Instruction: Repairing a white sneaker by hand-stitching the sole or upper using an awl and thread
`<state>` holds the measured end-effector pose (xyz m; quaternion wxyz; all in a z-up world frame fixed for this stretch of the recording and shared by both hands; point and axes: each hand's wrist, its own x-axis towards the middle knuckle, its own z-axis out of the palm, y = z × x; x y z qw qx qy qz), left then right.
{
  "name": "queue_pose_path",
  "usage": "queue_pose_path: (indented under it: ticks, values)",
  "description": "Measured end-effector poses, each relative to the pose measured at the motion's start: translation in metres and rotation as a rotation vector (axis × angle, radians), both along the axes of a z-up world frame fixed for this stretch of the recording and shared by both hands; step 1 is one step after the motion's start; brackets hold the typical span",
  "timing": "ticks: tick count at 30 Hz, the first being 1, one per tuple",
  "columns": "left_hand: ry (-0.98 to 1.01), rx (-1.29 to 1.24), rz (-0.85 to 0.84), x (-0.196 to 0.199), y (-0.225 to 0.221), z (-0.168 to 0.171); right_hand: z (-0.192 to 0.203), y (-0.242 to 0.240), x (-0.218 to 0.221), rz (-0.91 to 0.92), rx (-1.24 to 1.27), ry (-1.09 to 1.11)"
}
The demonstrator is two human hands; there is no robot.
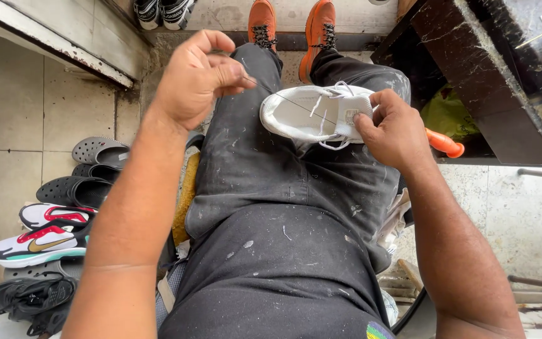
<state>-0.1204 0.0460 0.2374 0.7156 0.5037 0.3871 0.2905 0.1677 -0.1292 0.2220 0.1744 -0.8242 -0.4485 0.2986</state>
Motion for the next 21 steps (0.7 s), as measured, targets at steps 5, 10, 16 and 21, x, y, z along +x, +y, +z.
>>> queue_pose_path:
  ticks: [5, 10, 16, 21]
  values:
    - [-0.696, -0.219, -0.179, 0.048, -0.04, -0.007, -0.011, 0.001, 0.002, 0.017, 0.032, -0.008]
    - [-0.949, -0.241, -0.325, 0.099, -0.049, -0.026, -0.01, -0.001, 0.002, 0.039, 0.079, -0.029]
    - [-0.379, 0.042, -0.511, 0.088, -0.035, -0.008, -0.011, -0.003, 0.004, 0.018, 0.027, 0.008]
    - [0.8, 0.43, -0.966, 0.096, -0.068, 0.044, -0.025, -0.004, 0.008, 0.057, 0.063, 0.0]
